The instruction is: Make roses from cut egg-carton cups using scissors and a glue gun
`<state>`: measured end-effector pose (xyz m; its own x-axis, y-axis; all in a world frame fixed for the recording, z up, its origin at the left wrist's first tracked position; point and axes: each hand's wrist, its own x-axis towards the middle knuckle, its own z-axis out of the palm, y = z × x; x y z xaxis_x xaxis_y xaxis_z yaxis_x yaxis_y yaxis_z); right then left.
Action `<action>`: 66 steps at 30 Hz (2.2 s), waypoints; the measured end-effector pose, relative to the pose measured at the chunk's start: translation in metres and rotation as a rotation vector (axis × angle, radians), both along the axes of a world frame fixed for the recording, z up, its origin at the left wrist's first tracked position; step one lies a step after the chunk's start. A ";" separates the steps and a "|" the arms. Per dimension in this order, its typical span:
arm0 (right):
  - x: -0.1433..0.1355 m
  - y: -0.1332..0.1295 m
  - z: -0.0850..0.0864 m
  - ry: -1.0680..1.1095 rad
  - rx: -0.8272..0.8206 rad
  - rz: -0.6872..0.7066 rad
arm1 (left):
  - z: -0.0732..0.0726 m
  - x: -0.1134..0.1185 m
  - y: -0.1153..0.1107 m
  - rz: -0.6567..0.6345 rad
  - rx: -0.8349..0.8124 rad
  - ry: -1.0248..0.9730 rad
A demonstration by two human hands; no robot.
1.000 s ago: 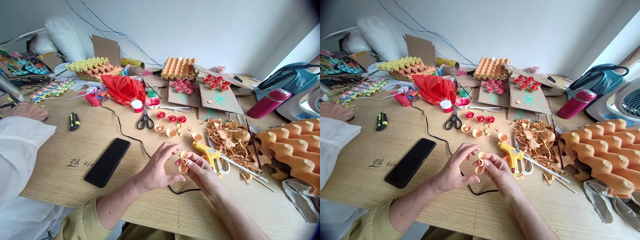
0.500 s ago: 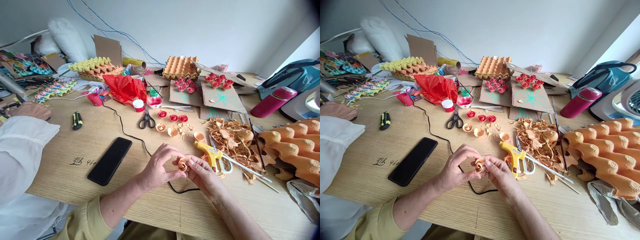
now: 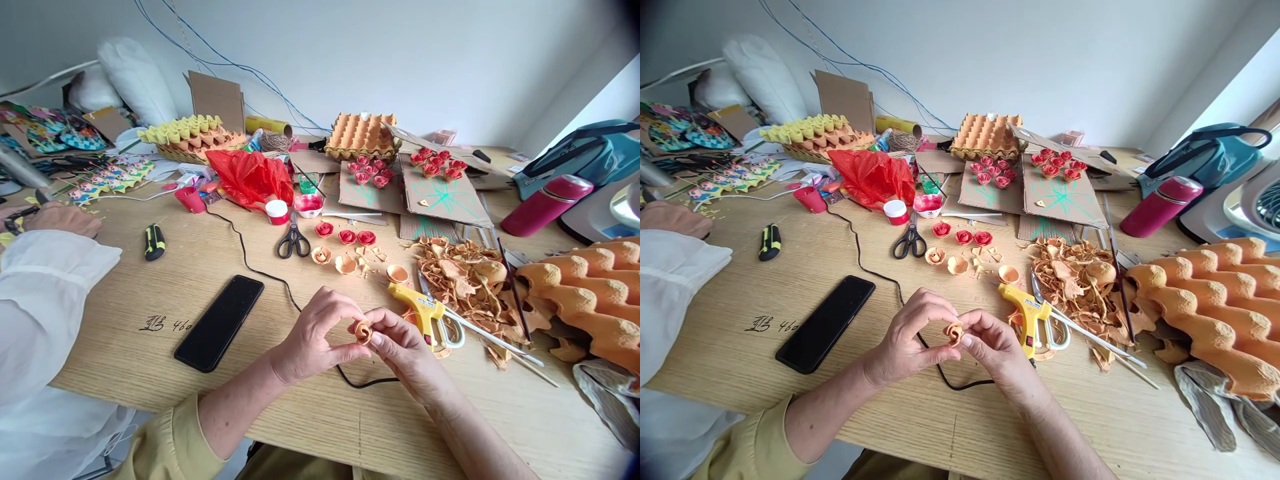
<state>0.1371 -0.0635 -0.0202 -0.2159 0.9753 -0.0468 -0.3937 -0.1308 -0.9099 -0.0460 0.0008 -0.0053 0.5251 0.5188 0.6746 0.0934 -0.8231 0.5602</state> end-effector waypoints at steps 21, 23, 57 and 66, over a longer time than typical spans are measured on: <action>0.047 -0.008 0.014 -1.299 0.284 -0.645 | -0.006 0.001 0.003 0.099 -0.186 -0.057; 0.055 -0.010 0.010 -1.517 0.149 -0.662 | -0.008 0.001 0.005 0.140 -0.199 -0.043; 0.044 -0.015 0.029 -0.211 -0.071 -0.384 | -0.011 0.004 0.007 0.097 -0.267 0.025; 0.034 -0.018 0.032 -0.215 -0.006 -0.359 | -0.010 0.000 0.009 0.248 -0.190 0.027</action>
